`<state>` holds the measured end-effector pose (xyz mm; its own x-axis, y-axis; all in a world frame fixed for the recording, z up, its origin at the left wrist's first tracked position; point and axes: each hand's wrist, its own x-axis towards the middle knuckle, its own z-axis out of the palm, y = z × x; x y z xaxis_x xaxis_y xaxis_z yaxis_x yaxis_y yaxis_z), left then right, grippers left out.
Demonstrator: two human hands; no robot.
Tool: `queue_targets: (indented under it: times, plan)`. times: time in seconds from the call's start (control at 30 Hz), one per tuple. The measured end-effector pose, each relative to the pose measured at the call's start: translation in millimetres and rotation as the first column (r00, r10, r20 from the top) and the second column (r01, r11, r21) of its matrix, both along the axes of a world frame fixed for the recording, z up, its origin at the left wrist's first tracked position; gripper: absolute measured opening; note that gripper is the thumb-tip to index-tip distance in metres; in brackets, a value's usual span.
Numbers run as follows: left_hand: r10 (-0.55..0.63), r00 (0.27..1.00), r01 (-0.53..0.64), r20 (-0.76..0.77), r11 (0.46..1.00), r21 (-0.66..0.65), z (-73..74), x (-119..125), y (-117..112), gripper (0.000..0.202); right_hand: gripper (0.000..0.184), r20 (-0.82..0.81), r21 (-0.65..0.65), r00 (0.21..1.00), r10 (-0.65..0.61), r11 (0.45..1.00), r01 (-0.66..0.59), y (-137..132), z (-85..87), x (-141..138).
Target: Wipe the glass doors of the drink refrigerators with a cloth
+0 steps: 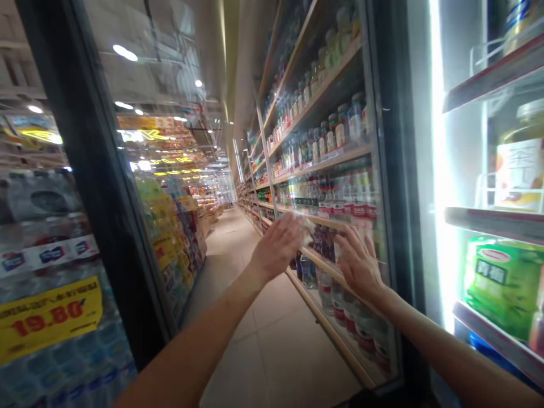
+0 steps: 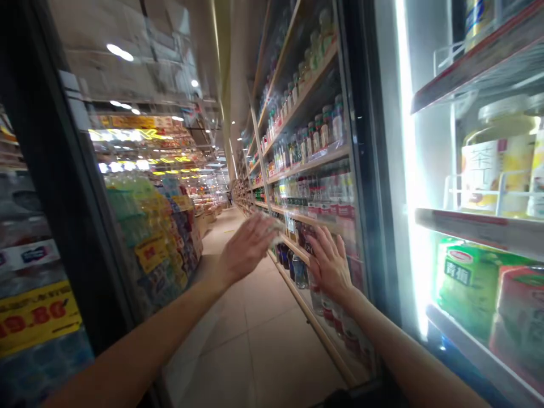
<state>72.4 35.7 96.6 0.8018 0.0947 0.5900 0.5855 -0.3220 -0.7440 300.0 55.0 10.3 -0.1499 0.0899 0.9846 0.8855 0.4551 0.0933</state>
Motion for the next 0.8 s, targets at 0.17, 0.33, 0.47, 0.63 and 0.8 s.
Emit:
queue_targets:
  times: [0.17,0.33,0.47,0.63,0.8]
  plan:
    - [-0.084,0.981,0.075,-0.176,0.996,-0.055,-37.3,20,0,0.039,0.047,0.013,-0.037,1.000,-0.012,0.999,0.012,-5,-11.4,11]
    - [-0.033,0.977,0.017,-0.211,0.997,-0.079,-30.9,5,-7,0.043,0.048,0.033,-0.042,0.999,-0.012,0.999,0.014,-7,-24.8,13]
    - [0.033,0.986,-0.037,0.166,0.999,0.024,-1.7,-12,-11,0.044,0.047,0.012,-0.056,1.000,-0.002,0.998,0.003,-7,-31.1,0]
    - [-0.077,0.956,0.058,-0.284,0.996,-0.073,-26.5,-46,-22,0.038,0.043,0.084,-0.052,0.994,0.063,0.997,-0.059,-13,-26.7,-28]
    - [0.066,0.993,-0.073,0.098,0.995,0.065,-6.7,-92,-35,0.040,0.042,0.069,-0.031,0.988,0.141,0.990,-0.140,-17,-16.6,-56]
